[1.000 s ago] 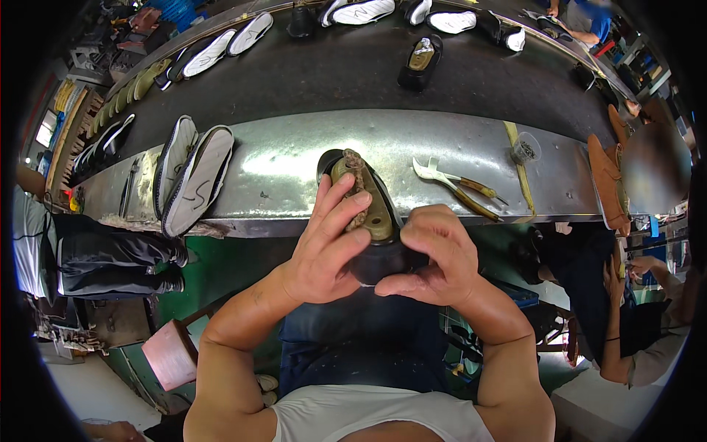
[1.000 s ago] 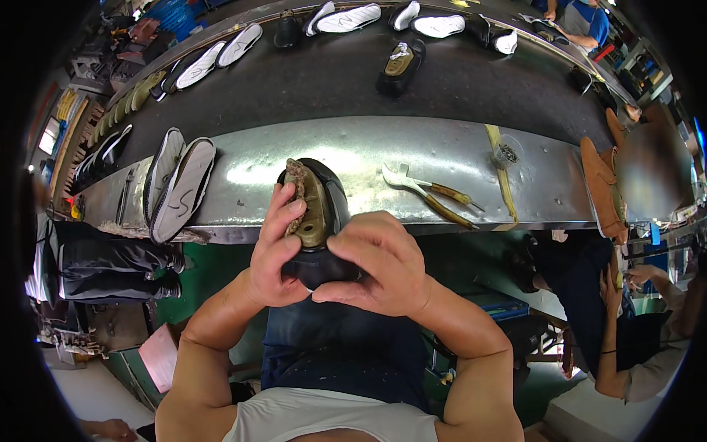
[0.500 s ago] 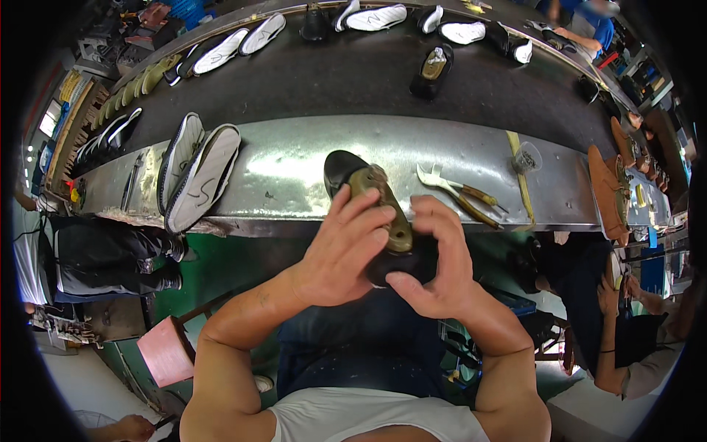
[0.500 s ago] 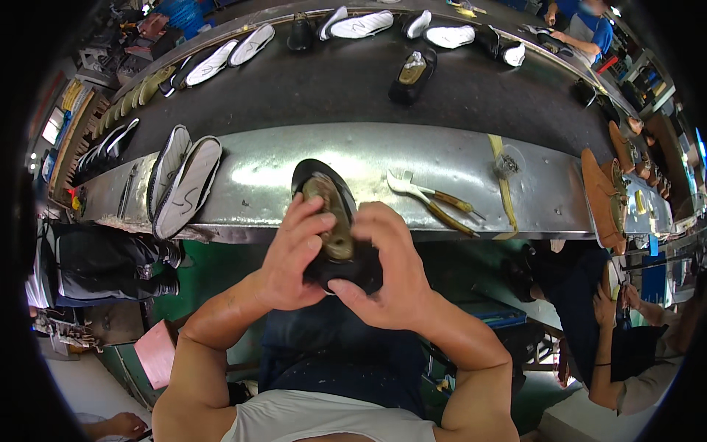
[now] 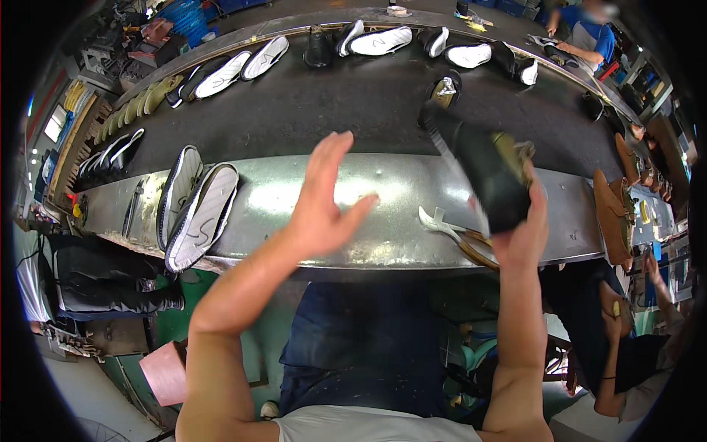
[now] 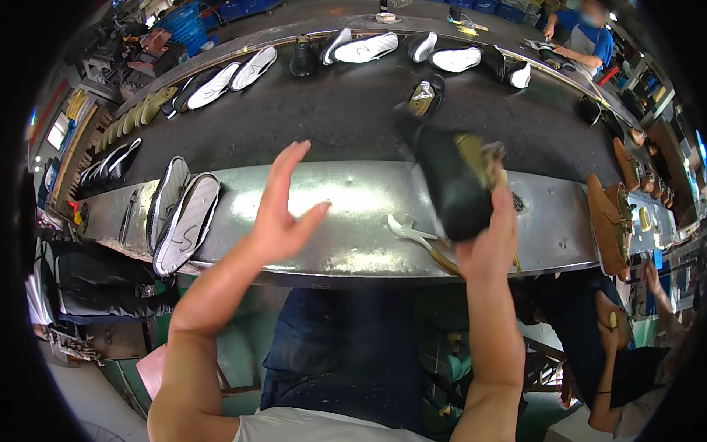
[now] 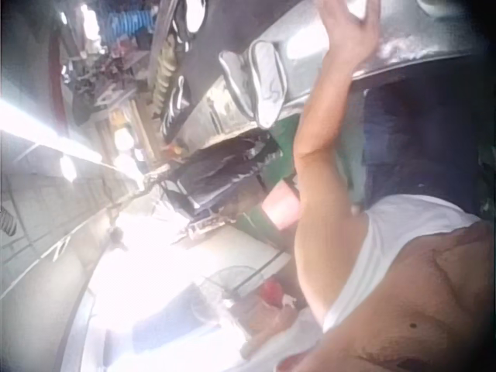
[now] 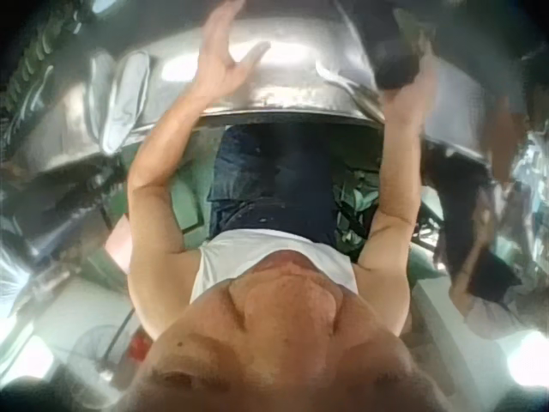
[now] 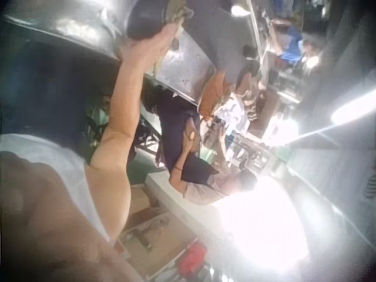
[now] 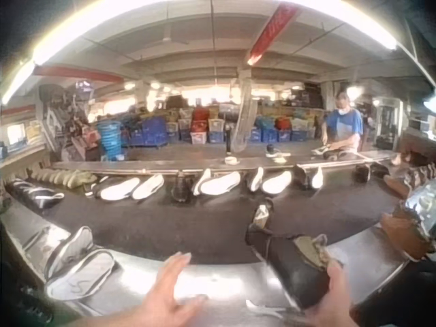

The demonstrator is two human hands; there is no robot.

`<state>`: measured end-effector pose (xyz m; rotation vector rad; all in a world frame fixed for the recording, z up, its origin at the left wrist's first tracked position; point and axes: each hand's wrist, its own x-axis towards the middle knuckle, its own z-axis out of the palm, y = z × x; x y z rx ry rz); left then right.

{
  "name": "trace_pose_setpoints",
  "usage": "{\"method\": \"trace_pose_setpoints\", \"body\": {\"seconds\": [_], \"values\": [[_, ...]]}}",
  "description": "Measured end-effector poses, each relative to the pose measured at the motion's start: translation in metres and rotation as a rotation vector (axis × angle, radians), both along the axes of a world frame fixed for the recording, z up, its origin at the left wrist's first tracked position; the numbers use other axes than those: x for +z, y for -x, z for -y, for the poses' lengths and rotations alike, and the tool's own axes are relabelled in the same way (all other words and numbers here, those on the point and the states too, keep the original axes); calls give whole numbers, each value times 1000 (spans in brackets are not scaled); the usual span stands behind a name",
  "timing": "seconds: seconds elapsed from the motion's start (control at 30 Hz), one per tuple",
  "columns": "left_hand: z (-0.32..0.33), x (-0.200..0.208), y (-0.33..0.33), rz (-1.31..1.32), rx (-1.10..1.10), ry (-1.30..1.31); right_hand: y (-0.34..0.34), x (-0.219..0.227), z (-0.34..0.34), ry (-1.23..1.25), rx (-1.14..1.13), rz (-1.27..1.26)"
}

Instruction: The recorder is using lasting pincers to pull and secure shoe uppers onto lasts at a manufacturing conveyor belt.

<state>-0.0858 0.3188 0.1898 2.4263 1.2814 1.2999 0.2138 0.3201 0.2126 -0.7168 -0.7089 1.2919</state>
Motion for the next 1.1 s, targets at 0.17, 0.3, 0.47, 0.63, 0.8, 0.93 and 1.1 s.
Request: {"method": "trace_pose_setpoints", "body": {"seconds": [0.17, 0.3, 0.47, 0.63, 0.8, 0.93, 1.1], "values": [[-129, -25, 4, 40, 256, 360, -9, -39, -170, -69, -424, 766], [-232, -46, 5, -30, 425, 415, -27, -98, -239, -139, -413, 1433], [-328, -63, 23, -6, 491, 483, 2, -56, -146, -262, -54, 1773], [-410, -74, 26, -109, 556, 343, -29, -34, -23, -286, 393, 1941], [-492, -80, 27, -255, 630, 335, -37, -49, 0, -196, 469, 1971], [-509, -65, -5, -157, 727, 554, -35, -48, -8, -244, 489, 1953], [-526, -72, -12, -234, 721, 677, -29, -52, -5, -260, 473, 1973]]}}
